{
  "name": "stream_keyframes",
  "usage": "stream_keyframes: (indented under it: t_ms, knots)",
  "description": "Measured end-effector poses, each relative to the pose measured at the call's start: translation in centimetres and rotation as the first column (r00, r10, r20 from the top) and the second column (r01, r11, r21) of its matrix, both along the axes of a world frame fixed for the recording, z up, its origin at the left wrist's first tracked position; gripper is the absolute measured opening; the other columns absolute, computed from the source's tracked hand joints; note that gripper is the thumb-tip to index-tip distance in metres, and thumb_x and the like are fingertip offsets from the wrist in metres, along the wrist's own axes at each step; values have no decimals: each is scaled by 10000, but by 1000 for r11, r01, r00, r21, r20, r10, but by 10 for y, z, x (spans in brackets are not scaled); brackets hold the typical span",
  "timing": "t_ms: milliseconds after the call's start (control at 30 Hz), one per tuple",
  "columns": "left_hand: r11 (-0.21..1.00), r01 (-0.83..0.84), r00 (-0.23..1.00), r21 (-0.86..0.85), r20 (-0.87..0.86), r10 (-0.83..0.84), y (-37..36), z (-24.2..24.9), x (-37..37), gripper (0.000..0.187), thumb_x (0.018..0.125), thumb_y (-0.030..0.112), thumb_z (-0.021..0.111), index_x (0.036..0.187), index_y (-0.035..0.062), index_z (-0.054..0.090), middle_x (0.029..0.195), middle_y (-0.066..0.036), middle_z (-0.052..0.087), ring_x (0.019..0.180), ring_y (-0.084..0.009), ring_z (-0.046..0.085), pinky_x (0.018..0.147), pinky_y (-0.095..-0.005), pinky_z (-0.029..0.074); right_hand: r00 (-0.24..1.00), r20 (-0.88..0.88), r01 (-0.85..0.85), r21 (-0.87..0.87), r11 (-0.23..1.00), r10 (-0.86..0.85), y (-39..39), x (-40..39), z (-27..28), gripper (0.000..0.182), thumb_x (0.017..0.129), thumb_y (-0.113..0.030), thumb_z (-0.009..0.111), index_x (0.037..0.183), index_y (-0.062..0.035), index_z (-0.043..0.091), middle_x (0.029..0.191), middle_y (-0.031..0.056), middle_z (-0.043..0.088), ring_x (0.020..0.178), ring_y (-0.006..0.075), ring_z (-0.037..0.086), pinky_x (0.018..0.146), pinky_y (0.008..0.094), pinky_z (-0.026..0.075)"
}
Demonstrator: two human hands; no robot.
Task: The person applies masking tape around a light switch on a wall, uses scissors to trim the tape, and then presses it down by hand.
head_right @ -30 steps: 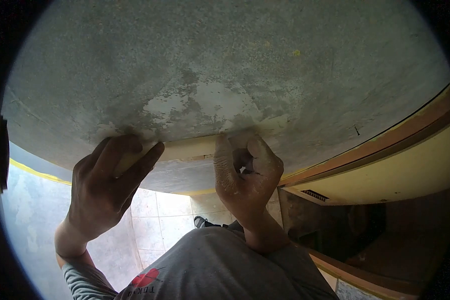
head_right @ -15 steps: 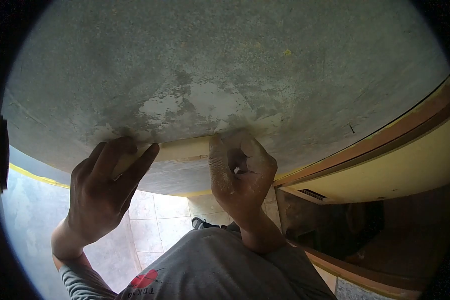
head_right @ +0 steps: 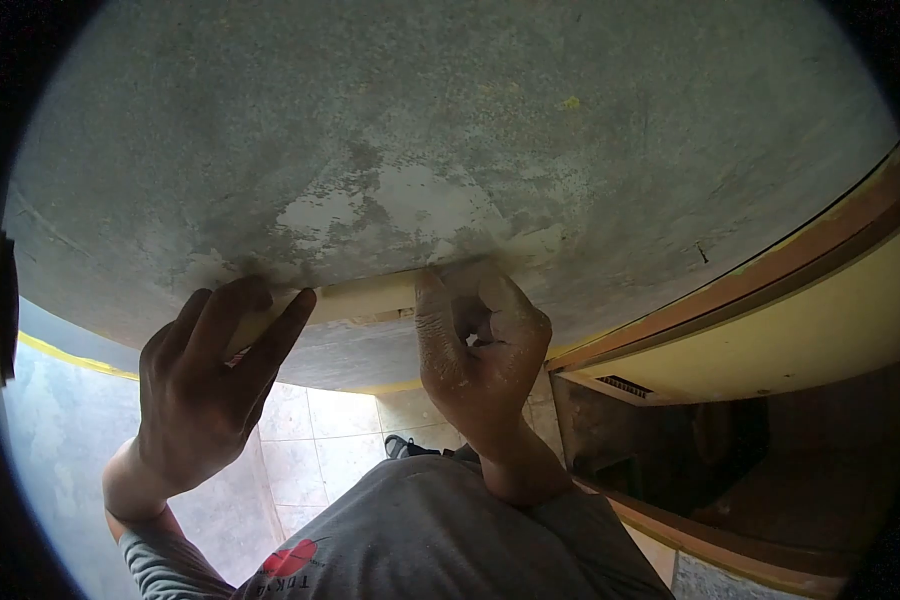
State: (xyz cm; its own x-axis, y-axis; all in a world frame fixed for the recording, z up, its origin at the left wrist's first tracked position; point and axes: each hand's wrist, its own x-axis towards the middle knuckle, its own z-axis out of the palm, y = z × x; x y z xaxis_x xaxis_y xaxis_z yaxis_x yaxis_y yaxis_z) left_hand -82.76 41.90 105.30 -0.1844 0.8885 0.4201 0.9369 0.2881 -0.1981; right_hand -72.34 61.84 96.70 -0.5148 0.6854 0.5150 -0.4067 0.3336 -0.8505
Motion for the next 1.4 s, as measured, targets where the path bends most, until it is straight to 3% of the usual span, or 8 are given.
stream_keyframes:
  t_ms: [100,933,1100,1333,1400]
  knots:
    - [1000,1,1000,0,-15,-1,1,0,1,419,849,93,772,1267,77,766,1081,-117,629,867,-234,700,662,-362,661,999,-52,8,145,989,0,7,-2,-5,206,962,14,724,793,-40,617,545,-32,534,508,-25,454,462,213,256]
    - [1000,-12,994,-8,-112,11,2,-4,7,449,829,105,757,1274,45,755,1101,-117,616,816,-203,637,563,-330,578,998,-49,35,102,994,-30,1,-10,1,268,966,23,679,741,-49,553,564,-45,507,536,-16,432,474,210,273]
    - [1000,-12,991,-29,-136,8,1,-5,6,464,848,96,741,1311,61,739,1113,-114,615,815,-189,627,551,-302,577,994,-62,103,199,974,-92,3,-11,-4,323,952,18,699,702,-72,516,567,-40,480,537,-16,399,472,222,257]
    - [998,-31,991,-48,-134,24,0,-2,9,487,875,88,713,1362,95,717,1160,-110,605,813,-178,606,544,-284,568,997,-45,70,176,982,-62,4,-8,-7,338,922,14,731,683,-71,507,563,-46,459,521,-5,397,468,231,250]
    - [996,-40,988,-73,-150,29,-1,-1,10,502,885,78,693,1385,104,703,1169,-108,603,804,-174,593,531,-283,549,998,-17,58,65,996,-57,-1,-7,1,346,949,28,687,648,-18,522,599,-77,435,607,-19,353,513,242,209]
